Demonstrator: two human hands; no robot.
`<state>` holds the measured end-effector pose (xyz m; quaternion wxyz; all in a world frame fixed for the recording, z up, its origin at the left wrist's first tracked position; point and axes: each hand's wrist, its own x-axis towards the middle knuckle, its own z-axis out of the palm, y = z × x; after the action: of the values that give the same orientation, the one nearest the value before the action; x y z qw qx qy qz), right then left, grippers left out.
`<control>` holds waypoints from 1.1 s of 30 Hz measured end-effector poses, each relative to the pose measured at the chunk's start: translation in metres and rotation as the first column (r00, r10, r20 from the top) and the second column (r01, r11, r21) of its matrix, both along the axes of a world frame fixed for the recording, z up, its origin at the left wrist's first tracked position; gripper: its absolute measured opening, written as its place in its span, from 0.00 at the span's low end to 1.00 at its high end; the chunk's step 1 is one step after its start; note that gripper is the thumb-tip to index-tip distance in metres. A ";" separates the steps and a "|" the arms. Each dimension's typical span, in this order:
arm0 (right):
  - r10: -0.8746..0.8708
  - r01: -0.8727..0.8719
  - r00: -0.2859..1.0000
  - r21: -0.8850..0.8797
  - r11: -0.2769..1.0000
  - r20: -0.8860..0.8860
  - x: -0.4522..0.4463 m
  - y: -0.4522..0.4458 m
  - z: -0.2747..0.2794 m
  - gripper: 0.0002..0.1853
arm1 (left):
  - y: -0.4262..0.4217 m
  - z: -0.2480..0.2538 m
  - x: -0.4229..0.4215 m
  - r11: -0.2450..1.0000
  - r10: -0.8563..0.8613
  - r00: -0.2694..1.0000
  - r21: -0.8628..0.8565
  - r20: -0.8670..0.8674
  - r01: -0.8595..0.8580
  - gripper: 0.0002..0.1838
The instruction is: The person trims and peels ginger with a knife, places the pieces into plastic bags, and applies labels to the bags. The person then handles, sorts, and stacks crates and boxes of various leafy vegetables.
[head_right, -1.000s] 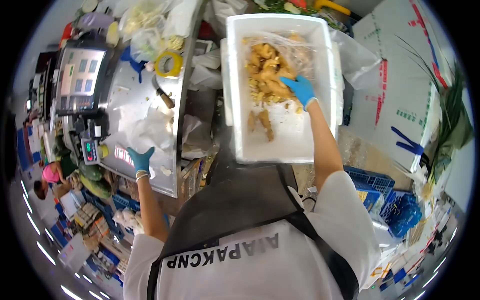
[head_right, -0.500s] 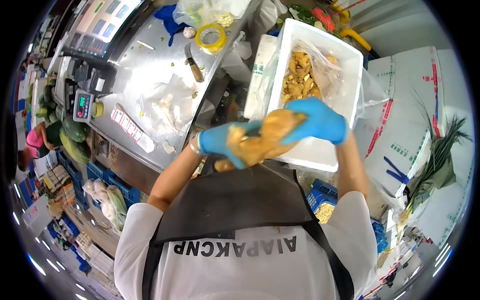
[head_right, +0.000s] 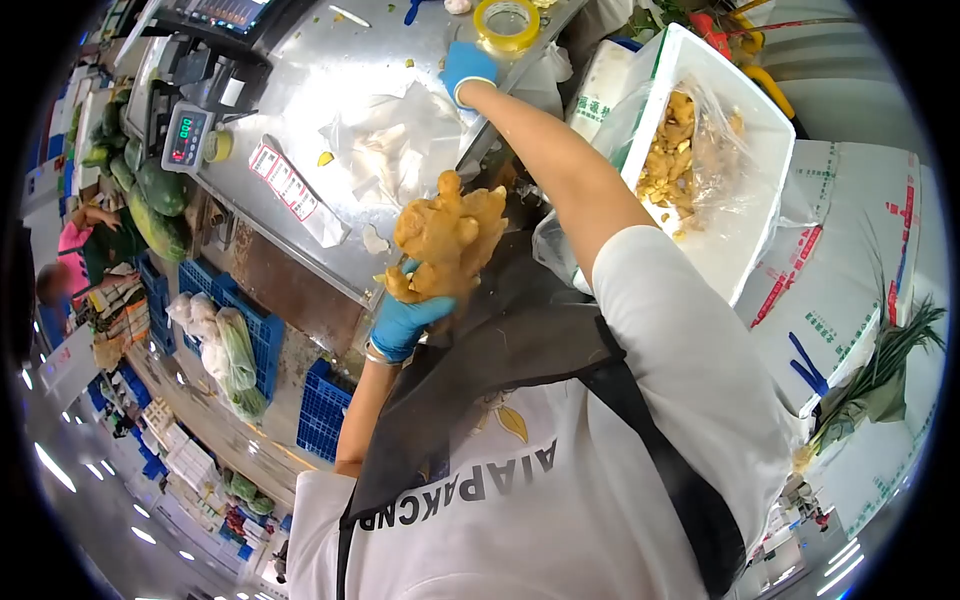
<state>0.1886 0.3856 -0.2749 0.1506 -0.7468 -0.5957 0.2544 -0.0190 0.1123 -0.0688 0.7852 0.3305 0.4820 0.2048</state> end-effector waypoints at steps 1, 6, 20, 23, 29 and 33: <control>-0.033 0.033 0.999 0.008 0.999 -0.042 0.001 -0.001 0.002 0.22 | -0.004 0.000 0.003 0.998 0.060 0.998 -0.037 0.030 -0.059 0.37; -0.068 0.146 0.901 0.152 0.978 -0.428 0.063 -0.070 0.109 0.14 | 0.000 -0.028 0.018 0.995 0.037 0.999 0.094 -0.037 -0.033 0.32; 0.064 -0.011 0.982 0.288 0.958 -0.176 0.177 -0.321 0.210 0.05 | 0.052 -0.020 0.159 0.350 -0.322 0.888 0.830 -0.329 0.435 0.34; -0.031 0.026 0.999 0.108 0.994 0.043 0.191 -0.337 0.215 0.05 | 0.052 -0.015 0.187 0.159 -0.303 0.850 0.856 -0.432 0.492 0.31; -0.239 0.142 0.951 0.411 0.900 0.195 0.216 -0.354 0.172 0.05 | 0.040 -0.013 0.215 0.464 -0.459 0.870 0.786 -0.180 0.407 0.30; -0.426 0.412 0.903 0.407 0.815 -0.060 0.214 -0.360 0.171 0.05 | 0.048 0.001 0.224 0.800 -0.529 0.844 0.280 -0.087 0.530 0.30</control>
<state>0.4024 0.0254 -0.1044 0.3460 -0.8151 -0.4592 0.0716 0.2053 0.1600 -0.0675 0.7520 0.5650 0.3365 0.0462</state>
